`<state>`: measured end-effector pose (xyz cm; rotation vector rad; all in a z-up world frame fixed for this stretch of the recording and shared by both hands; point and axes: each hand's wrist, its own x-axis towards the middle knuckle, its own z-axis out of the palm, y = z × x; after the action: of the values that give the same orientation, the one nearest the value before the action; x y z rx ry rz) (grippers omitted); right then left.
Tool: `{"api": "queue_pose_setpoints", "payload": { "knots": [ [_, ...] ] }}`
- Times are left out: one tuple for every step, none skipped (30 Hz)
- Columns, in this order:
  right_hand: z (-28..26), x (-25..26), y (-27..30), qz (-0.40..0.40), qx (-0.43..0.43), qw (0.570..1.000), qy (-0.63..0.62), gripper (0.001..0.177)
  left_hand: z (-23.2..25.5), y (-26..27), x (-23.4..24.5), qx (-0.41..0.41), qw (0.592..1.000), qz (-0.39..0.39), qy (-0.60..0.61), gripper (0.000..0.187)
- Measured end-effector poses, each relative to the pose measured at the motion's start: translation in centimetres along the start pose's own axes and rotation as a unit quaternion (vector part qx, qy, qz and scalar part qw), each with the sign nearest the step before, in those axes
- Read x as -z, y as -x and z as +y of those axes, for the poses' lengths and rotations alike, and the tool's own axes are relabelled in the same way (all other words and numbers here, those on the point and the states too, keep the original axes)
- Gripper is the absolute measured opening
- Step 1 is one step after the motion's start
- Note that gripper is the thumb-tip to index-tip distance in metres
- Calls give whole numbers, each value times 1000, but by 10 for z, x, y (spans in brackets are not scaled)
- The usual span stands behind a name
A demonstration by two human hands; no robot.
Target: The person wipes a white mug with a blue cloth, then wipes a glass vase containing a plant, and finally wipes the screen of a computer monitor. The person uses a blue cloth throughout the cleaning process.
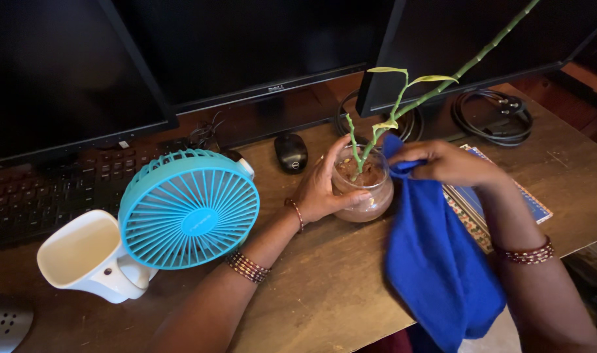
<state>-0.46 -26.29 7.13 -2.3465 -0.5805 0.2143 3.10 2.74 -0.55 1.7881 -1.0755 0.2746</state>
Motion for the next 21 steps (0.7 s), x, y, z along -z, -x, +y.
{"api": "queue_pose_setpoints", "payload": {
  "knots": [
    [3, -4, -3, 16, -17, 1000, 5, 53, 0, 0, 0, -1, 1000, 1, 0, 115],
    [7, -7, -6, 22, -22, 1000, 3, 56, 0, 0, -1, -2, 1000, 2, 1, 115],
    [11, -10, -10, 29, -27, 999, 0, 60, 0, 0, -1, -4, 1000, 2, 1, 115],
    [15, -13, -12, 35, -32, 999, -2, 63, 0, -1, -2, -5, 1000, 5, 3, 114],
    [19, -18, -16, 35, 0, 999, -24, 66, 0, 0, -2, -7, 1000, 8, 4, 114],
    [22, -24, -23, 35, 33, 998, -45, 68, -1, 0, -3, -8, 1000, 11, 6, 114],
    [24, -27, -25, 35, 65, 995, -66, 70, -1, 0, -3, -7, 1000, 9, 11, 113],
    [26, -28, -26, 35, 65, 996, -49, 71, -1, 1, -2, -5, 1000, 6, 15, 112],
    [26, -27, -26, 34, 66, 997, -31, 71, -1, 1, -2, -4, 1000, 5, 20, 112],
    [25, -25, -25, 34, 67, 997, -13, 72, -1, 1, -3, -7, 1000, 8, 14, 112],
    [23, -22, -22, 31, 56, 998, -6, 69, -1, 1, -3, -10, 1000, 12, 8, 112],
    [20, -18, -19, 28, 46, 999, 2, 66, -1, 1, -3, -12, 1000, 15, 1, 112],
    [17, -14, -15, 25, 35, 999, 9, 64, -2, 0, -3, -10, 1000, 16, -8, 112],
    [14, -9, -10, 11, 28, 1000, 8, 60, -2, 0, -4, -8, 1000, 16, -17, 113],
    [10, -2, -3, -3, 20, 1000, 8, 56, -2, 0, -4, -6, 1000, 17, -26, 113],
    [7, 2, 2, -17, 13, 1000, 7, 52, -2, 0, -4, -6, 1000, 16, -24, 113],
    [3, 5, 5, -26, 40, 999, 26, 49, -2, 0, -4, -6, 1000, 15, -23, 113],
    [0, 8, 7, -34, 67, 996, 45, 46, -2, 0, -4, -5, 1000, 15, -22, 112],
    [-1, 9, 8, -42, 94, 993, 64, 44, -2, 0, -4, -3, 1000, 14, -20, 112],
    [-2, 8, 8, -41, 59, 995, 65, 48, -1, 0, -3, -1, 1000, 14, -18, 112],
    [-1, 5, 7, -39, 24, 997, 66, 53, -1, 0, -4, 1, 1000, 13, -15, 112]
  ]
}}
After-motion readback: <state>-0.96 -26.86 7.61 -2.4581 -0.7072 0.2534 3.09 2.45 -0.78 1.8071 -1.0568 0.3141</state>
